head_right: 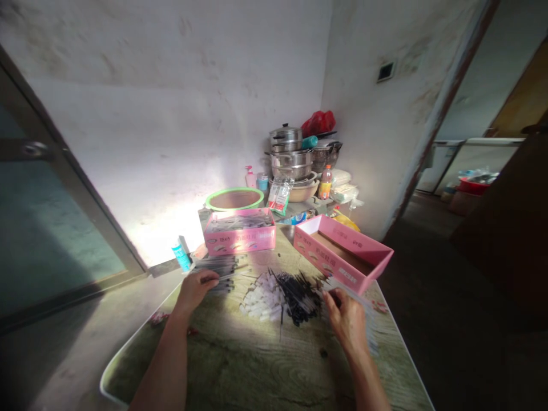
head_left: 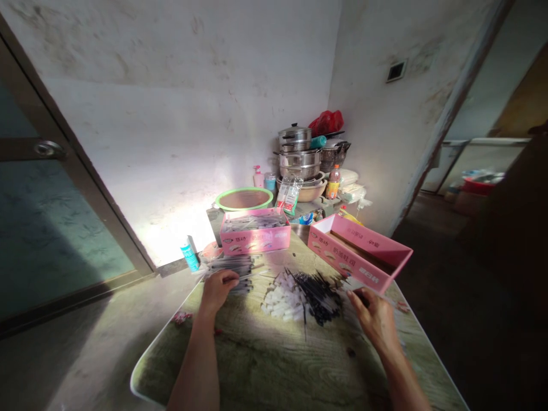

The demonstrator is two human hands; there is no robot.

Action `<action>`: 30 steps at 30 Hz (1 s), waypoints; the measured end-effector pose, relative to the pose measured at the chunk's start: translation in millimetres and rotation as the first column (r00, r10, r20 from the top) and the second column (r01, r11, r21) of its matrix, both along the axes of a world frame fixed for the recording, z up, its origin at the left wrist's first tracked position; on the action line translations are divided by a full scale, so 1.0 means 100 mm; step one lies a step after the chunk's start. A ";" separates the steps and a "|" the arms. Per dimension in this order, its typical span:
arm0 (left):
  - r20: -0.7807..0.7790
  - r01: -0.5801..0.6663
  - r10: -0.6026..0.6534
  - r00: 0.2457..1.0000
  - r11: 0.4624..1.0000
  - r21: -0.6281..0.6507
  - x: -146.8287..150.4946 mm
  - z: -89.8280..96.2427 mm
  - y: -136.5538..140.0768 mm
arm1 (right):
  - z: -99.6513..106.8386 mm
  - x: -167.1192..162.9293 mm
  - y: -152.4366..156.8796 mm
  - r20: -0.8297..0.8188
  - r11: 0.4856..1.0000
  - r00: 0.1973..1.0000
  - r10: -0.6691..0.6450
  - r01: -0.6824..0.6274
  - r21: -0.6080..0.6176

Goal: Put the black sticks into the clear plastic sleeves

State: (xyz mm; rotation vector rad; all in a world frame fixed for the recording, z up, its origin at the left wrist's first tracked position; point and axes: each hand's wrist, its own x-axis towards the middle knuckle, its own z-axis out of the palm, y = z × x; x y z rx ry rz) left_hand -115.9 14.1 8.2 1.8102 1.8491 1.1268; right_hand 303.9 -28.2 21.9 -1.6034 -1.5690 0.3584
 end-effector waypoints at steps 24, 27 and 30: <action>0.342 0.445 -0.398 0.851 0.893 -0.069 1.12 -0.12 -0.08 | -0.16 -0.47 -0.06 -0.633 0.838 0.745 0.209 -0.471 -0.277; 0.355 0.456 -0.403 0.844 0.886 -0.079 1.13 -0.09 -0.09 | -0.17 -0.45 -0.05 -0.655 0.848 0.733 0.184 -0.455 -0.271; 0.360 0.465 -0.408 0.839 0.882 -0.083 1.14 -0.09 -0.11 | -0.18 -0.42 -0.05 -0.680 0.849 0.711 0.178 -0.461 -0.260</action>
